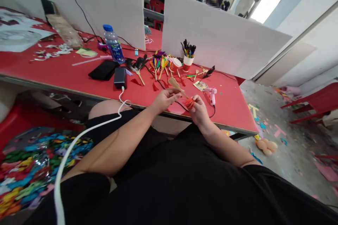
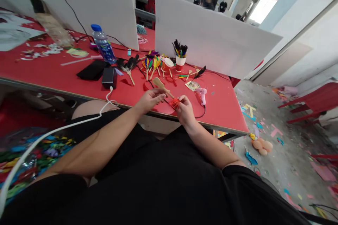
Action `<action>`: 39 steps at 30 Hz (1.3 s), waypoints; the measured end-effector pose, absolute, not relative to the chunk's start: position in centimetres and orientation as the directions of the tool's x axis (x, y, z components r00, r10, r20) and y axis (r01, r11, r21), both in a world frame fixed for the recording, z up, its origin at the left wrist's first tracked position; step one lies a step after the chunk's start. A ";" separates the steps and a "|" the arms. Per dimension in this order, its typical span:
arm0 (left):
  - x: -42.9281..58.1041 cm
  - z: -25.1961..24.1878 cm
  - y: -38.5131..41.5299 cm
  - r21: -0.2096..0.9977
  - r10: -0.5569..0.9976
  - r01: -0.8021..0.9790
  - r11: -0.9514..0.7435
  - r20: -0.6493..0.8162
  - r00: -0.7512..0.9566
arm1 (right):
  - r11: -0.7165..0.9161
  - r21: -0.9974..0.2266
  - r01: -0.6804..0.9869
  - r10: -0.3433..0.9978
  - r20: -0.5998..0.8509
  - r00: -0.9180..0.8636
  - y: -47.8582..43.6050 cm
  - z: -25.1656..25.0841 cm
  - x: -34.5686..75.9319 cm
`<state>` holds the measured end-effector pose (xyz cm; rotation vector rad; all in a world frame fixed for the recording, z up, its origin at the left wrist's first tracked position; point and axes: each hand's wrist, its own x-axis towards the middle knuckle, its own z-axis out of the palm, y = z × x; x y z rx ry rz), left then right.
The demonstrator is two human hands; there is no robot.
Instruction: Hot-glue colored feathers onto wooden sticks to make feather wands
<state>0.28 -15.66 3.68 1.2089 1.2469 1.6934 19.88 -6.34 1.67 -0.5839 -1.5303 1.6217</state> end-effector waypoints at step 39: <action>1.9 2.0 -17.0 0.904 0.979 -0.420 -0.074 -0.014 -0.201 | 0.385 -0.912 -0.141 0.610 0.366 -0.702 -5.4 -1.7 20.8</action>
